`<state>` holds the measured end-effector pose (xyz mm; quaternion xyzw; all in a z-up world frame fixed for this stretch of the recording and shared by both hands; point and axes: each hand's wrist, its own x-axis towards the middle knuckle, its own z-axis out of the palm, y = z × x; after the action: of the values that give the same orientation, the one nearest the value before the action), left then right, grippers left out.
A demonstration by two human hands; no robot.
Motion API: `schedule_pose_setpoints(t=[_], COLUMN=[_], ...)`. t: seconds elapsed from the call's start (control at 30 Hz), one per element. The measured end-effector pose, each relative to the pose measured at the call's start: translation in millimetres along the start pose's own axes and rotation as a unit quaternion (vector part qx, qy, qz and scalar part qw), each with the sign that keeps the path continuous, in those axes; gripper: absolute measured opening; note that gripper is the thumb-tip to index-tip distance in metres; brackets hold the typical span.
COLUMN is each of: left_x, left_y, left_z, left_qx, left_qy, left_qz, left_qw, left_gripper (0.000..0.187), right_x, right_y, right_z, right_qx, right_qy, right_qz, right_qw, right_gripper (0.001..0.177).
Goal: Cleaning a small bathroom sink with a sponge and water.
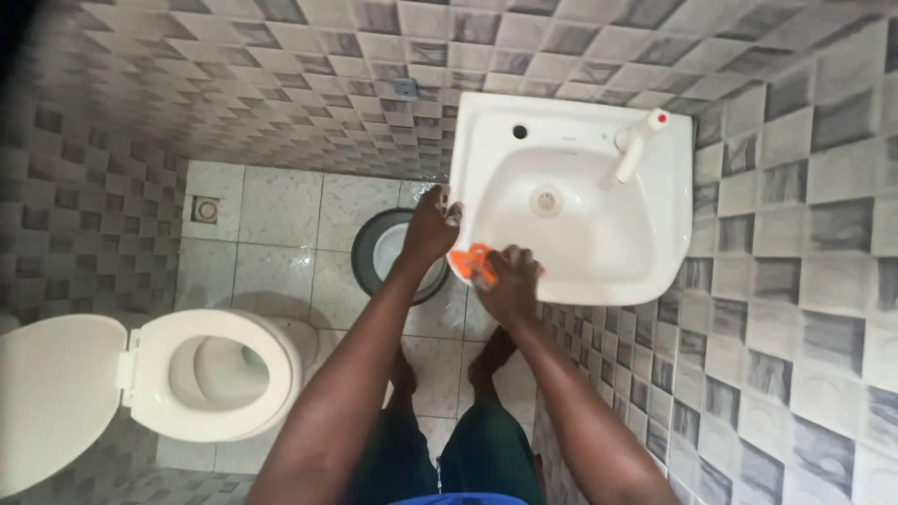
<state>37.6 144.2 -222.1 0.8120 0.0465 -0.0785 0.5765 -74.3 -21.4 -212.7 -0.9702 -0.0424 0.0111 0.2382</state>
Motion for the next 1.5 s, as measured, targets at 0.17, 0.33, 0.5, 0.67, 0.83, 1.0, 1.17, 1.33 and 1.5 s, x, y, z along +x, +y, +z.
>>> schedule_pose_setpoints(t=[0.17,0.33,0.5,0.67,0.83,1.0,1.17,1.33,1.5], left_x=[-14.8,-38.7,-41.9,-54.4,-65.9,-20.1,5.5,2.8,8.7], left_y=[44.3,59.0,37.3,32.0,44.1,-2.4,10.0,32.9,31.1], left_z=[18.5,48.0,61.5,61.6,65.5,65.2,53.8,70.6,73.9], left_qx=[0.245,0.388,0.392,0.423,0.379,0.467,0.487,0.42,0.383], left_qy=[0.02,0.012,-0.223,-0.249,-0.188,-0.058,-0.065,-0.084,-0.038], left_qz=[0.108,0.247,0.177,0.195,0.199,0.3,0.279,0.249,0.236], left_qw=[0.963,0.888,0.875,0.849,0.884,0.83,0.825,0.869,0.892], left_gripper=[0.045,0.049,0.027,0.023,0.028,0.052,0.055,0.059,0.064], right_x=[40.1,-11.5,-68.3,23.5,103.3,73.6,79.0,149.3,162.4], right_y=[-53.2,-14.8,129.7,255.8,276.8,249.1,272.6,226.9,159.0], right_z=[29.9,-1.9,-10.3,23.0,174.1,151.4,65.4,161.3,131.9], right_qx=[0.062,-0.103,-0.119,-0.15,-0.089,0.003,-0.058,-0.166,0.151], right_qy=[0.095,0.034,0.091,0.047,0.099,0.001,-0.02,0.17,0.118], right_qz=[-0.02,-0.054,0.062,0.008,-0.091,-0.211,-0.139,-0.066,0.05], right_qw=[0.993,0.993,0.987,0.988,0.987,0.977,0.988,0.969,0.98], right_gripper=[0.066,0.061,0.035,0.032,0.058,0.038,0.03,0.046,0.042])
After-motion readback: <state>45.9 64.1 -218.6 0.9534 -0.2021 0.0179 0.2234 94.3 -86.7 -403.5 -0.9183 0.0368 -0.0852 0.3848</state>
